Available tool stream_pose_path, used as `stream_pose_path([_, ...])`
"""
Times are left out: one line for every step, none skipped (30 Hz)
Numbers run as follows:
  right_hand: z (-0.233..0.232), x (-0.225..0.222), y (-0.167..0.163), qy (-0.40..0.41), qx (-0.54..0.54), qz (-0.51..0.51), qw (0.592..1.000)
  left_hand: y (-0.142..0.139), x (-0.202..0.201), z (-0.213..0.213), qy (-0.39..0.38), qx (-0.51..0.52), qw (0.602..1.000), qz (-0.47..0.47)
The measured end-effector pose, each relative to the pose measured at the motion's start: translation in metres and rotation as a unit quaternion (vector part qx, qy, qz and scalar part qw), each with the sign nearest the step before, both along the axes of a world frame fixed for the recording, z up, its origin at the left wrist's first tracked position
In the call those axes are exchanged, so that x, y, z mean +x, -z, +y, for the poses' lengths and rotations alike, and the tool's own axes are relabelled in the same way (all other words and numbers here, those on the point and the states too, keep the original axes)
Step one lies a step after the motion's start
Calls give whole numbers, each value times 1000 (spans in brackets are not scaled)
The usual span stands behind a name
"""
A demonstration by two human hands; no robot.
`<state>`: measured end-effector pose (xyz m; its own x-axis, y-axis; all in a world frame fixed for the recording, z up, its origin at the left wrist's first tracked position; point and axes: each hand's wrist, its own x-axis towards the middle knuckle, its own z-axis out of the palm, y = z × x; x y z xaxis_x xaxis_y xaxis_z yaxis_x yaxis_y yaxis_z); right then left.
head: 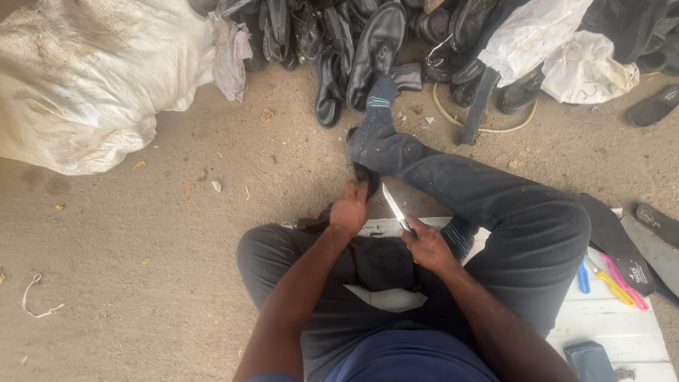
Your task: The person sits on the ground and uses a knife to scrape and clean the sole and edges of a black shoe. They hold the shoe with one hand and work the blade along the rubber sole, removing debris and old material. The person then places the shoe aside and picks up another one to continue the process.
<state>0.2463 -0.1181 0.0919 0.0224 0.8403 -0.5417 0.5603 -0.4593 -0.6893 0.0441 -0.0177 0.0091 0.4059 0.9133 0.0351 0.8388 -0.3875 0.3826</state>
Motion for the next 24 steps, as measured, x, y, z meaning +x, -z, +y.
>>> stream_pose_path([2,2,6,-21,15,-18,1000,-5,4,-2,-66,-51,995,-63])
stream_pose_path([5,3,11,-27,35,-31,999,-10,6,-2,-116,-67,987,-94])
stream_pose_path([7,4,16,-34,56,-45,997,-15,11,-2,-165,-82,975,-125])
stream_pose_path([11,5,21,-42,79,-59,994,-20,15,1,-215,-95,959,-156])
stream_pose_path([14,6,25,-40,58,-63,996,-25,19,4,-226,-145,957,-111])
stream_pose_path([19,8,28,-39,35,-68,996,-28,24,8,-237,-196,949,-65])
stream_pose_path([24,10,31,-39,13,-75,996,-30,27,10,-247,-245,937,-21])
stream_pose_path([30,12,34,-56,24,-72,996,-30,30,11,-251,-240,937,-32])
stream_pose_path([38,15,35,-71,35,-69,994,-29,32,12,-254,-235,937,-43])
stream_pose_path([43,18,36,-88,40,-66,993,-27,32,10,-258,-234,936,-53])
stream_pose_path([49,20,37,-130,114,-77,982,-23,31,7,-256,-233,937,-57])
stream_pose_path([62,22,37,-172,193,-88,962,-18,30,5,-253,-227,939,-62])
stream_pose_path([74,23,37,-211,271,-95,934,-13,27,2,-250,-218,941,-66])
stream_pose_path([83,23,36,-222,198,-106,949,-8,26,0,-256,-227,937,-70])
stream_pose_path([94,22,36,-232,122,-115,958,-3,24,-2,-263,-236,933,-73])
stream_pose_path([103,21,35,-243,48,-124,961,1,22,-3,-270,-244,928,-78])
stream_pose_path([111,19,35,-257,63,-119,957,5,21,-3,-257,-227,936,-79])
stream_pose_path([117,15,35,-272,76,-113,953,8,20,-3,-245,-212,943,-79])
stream_pose_path([120,11,35,-289,88,-106,947,10,20,-4,-234,-199,948,-78])
stream_pose_path([123,8,36,-278,85,-91,952,11,20,-4,-236,-199,948,-77])
stream_pose_path([125,6,38,-268,80,-74,957,12,20,-5,-239,-200,947,-74])
stream_pose_path([125,3,40,-258,71,-57,962,13,20,-7,-241,-205,946,-70])
stream_pose_path([125,2,42,-266,96,-41,958,13,20,-8,-243,-197,947,-75])
stream_pose_path([125,1,44,-274,124,-26,953,13,20,-10,-245,-186,948,-82])
